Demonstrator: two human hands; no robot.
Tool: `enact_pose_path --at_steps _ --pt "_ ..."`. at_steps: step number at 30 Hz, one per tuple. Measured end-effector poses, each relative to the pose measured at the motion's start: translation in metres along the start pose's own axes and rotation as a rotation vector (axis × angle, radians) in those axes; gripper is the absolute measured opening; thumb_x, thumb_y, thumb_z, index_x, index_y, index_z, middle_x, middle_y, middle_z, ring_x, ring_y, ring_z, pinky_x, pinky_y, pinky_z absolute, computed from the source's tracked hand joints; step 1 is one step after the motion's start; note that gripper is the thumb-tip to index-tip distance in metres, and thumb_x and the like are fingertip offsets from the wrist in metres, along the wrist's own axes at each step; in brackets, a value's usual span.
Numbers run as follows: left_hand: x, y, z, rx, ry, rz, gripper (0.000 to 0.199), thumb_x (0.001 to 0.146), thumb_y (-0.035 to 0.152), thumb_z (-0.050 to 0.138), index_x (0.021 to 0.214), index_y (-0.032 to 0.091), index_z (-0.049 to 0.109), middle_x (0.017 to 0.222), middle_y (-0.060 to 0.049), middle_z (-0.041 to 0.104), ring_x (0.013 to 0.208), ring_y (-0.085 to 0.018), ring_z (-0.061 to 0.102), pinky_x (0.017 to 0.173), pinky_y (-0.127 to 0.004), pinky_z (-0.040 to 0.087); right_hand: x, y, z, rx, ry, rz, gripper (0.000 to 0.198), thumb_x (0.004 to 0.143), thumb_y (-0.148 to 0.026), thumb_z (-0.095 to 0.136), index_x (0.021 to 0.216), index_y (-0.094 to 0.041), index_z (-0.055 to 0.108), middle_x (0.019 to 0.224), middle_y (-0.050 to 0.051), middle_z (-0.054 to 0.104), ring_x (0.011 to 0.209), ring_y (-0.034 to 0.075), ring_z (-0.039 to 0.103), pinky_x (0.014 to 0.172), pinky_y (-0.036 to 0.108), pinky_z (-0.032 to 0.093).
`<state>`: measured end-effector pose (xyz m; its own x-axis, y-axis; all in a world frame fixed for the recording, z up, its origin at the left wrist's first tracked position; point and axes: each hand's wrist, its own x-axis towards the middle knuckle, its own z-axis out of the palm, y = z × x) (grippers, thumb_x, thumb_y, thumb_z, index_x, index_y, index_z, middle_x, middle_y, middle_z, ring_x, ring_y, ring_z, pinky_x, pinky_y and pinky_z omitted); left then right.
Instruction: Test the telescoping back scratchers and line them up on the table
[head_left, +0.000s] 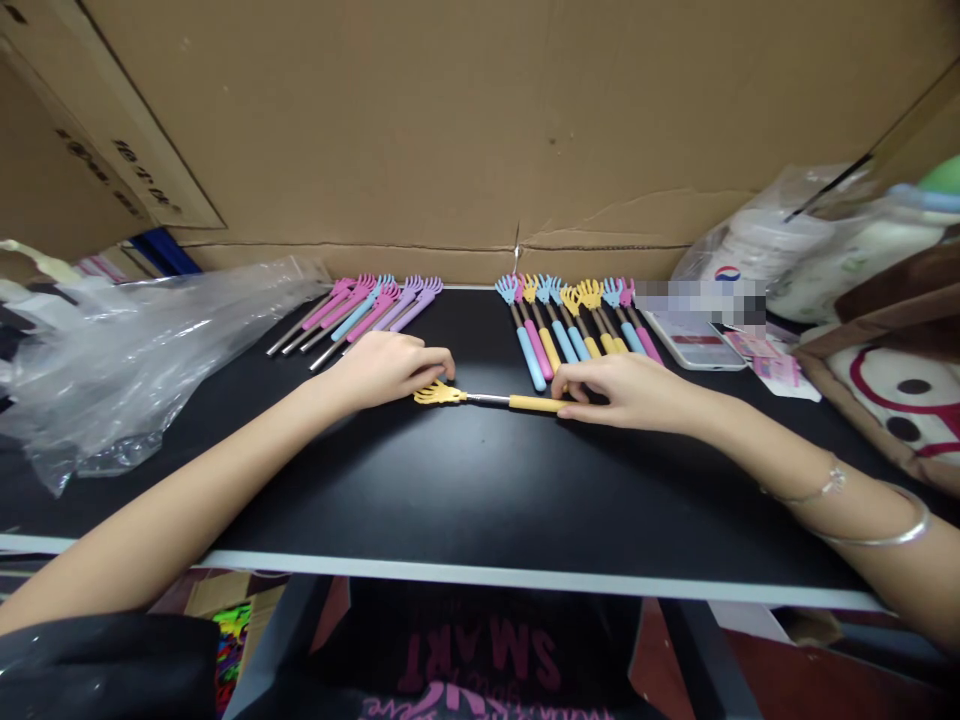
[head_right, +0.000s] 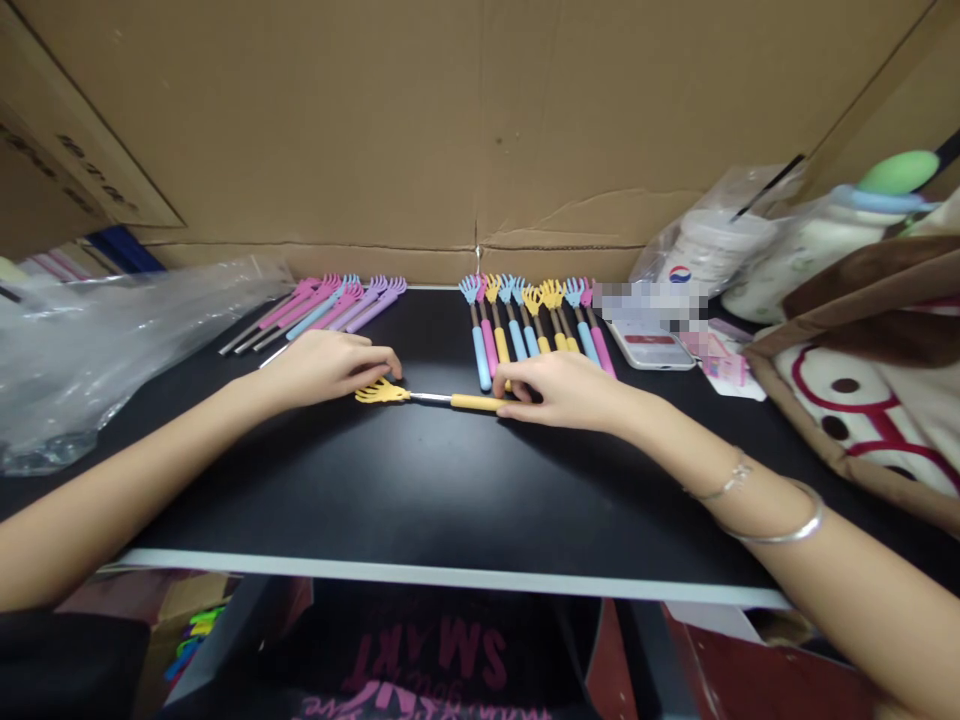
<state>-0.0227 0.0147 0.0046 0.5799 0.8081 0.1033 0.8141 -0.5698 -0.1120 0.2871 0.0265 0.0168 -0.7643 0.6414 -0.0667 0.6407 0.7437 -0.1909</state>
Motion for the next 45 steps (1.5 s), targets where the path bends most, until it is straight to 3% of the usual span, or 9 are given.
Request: enact_pose_path --at_steps 4,8,14,21,28,33,39,45 --pt "0.0 0.003 0.003 0.066 0.054 0.02 0.031 0.095 0.038 0.036 0.101 0.028 0.065 0.072 -0.002 0.059 0.065 -0.013 0.055 0.051 -0.023 0.022 0.0 -0.01 0.011 -0.21 0.148 -0.05 0.034 0.086 -0.053 0.046 0.088 -0.022 0.06 0.073 0.001 0.063 0.063 0.013 0.054 0.054 0.025 0.024" --pt "0.001 0.008 0.005 0.069 0.164 0.111 0.035 0.096 0.043 0.036 0.093 0.024 0.065 0.079 -0.003 0.063 0.077 -0.014 0.055 0.054 -0.023 0.026 0.002 -0.019 0.019 -0.365 0.294 -0.117 0.033 0.092 -0.043 0.039 0.082 -0.02 0.061 0.076 0.004 0.066 0.069 0.014 0.058 0.056 0.026 0.027" --pt "0.001 0.012 0.008 0.109 0.307 0.229 0.034 0.094 0.047 0.039 0.096 0.021 0.062 0.078 -0.001 0.064 0.071 -0.013 0.055 0.055 -0.024 0.03 0.004 -0.021 0.022 -0.515 0.588 -0.046 0.034 0.092 -0.043 0.04 0.08 -0.02 0.063 0.061 0.0 0.065 0.052 0.011 0.054 0.052 0.025 0.027" --pt "0.0 0.027 0.008 0.164 0.444 0.214 0.026 0.095 0.035 0.04 0.093 0.022 0.062 0.066 0.001 0.061 0.061 -0.011 0.056 0.051 -0.024 0.029 0.004 -0.02 0.024 -0.537 0.639 -0.035 0.03 0.091 -0.04 0.042 0.09 -0.02 0.064 0.061 -0.001 0.066 0.05 0.011 0.055 0.049 0.024 0.026" --pt "0.001 0.031 0.008 0.145 0.405 0.202 0.026 0.095 0.037 0.041 0.095 0.022 0.063 0.069 0.001 0.063 0.064 -0.011 0.057 0.05 -0.023 0.026 0.003 -0.019 0.02 -0.542 0.485 0.013 0.047 0.094 -0.052 0.029 0.09 -0.023 0.066 0.061 0.001 0.066 0.048 0.011 0.053 0.048 0.025 0.021" --pt "0.002 0.026 0.003 0.087 0.317 0.17 0.028 0.096 0.039 0.038 0.094 0.023 0.062 0.071 0.001 0.063 0.066 -0.011 0.058 0.05 -0.023 0.024 0.001 -0.01 0.008 -0.431 0.377 0.03 0.049 0.094 -0.054 0.026 0.094 -0.024 0.065 0.061 0.001 0.064 0.052 0.012 0.055 0.049 0.024 0.022" --pt "-0.001 0.005 -0.011 -0.1 0.032 0.064 0.032 0.095 0.046 0.035 0.1 0.025 0.059 0.081 0.002 0.066 0.073 -0.012 0.06 0.057 -0.02 0.03 -0.003 0.013 -0.018 -0.077 0.092 0.084 0.045 0.092 -0.057 0.029 0.096 -0.027 0.061 0.06 -0.003 0.059 0.052 0.011 0.052 0.053 0.023 0.03" --pt "-0.002 -0.022 -0.024 -0.466 -0.238 0.067 0.03 0.093 0.043 0.038 0.097 0.022 0.058 0.083 0.002 0.065 0.074 -0.011 0.058 0.065 -0.018 0.037 -0.015 0.035 -0.045 0.365 -0.248 0.101 0.045 0.088 -0.061 0.035 0.079 -0.02 0.053 0.061 -0.002 0.051 0.052 0.01 0.045 0.053 0.025 0.036"
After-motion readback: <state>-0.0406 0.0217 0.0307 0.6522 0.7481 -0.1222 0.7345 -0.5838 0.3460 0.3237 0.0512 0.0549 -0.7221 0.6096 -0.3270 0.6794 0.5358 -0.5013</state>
